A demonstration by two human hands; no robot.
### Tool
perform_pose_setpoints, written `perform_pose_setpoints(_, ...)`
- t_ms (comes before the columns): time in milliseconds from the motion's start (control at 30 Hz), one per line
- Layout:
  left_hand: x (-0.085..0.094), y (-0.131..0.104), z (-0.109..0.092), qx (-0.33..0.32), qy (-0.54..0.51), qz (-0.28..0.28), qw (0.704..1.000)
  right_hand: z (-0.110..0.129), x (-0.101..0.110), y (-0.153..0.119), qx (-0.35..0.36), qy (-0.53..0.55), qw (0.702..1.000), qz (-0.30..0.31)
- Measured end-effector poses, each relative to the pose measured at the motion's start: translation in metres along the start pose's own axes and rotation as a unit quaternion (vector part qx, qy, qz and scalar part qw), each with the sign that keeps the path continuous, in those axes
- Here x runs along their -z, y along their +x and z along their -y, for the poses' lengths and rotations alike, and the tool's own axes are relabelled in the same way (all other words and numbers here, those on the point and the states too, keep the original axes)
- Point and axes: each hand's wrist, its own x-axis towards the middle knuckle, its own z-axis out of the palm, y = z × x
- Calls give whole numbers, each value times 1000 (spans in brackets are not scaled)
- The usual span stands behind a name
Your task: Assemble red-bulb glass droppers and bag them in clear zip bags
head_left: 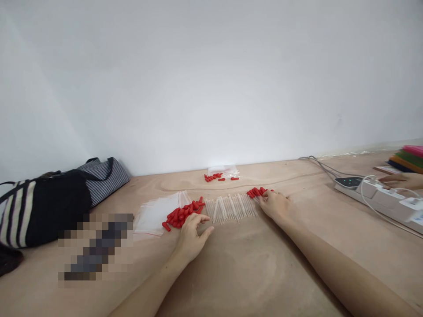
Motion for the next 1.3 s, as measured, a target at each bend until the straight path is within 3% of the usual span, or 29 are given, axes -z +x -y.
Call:
perform_pose_setpoints(100,7,4,8,12,72,-18,997,4,1,-4,28,17,999,-12)
perform_pose_setpoints(333,28,12,19,55,201,-43,977,15,-2,-12,80,10,995,56)
perform_pose_setpoints(467,27,13,20,30,236,-41,970,15,-2,-11,76,6,994,76)
perform_pose_setpoints(633,26,13,20,29,292,-57,954,14,-4,-12,83,5,995,57)
perform_pose_setpoints(1000,29,15,20,50,278,-31,959,16,-3,-19,98,108,989,0)
perform_pose_setpoints(1300,29,11,16,66,312,-1,948,6,-5,-24,176,248,953,13)
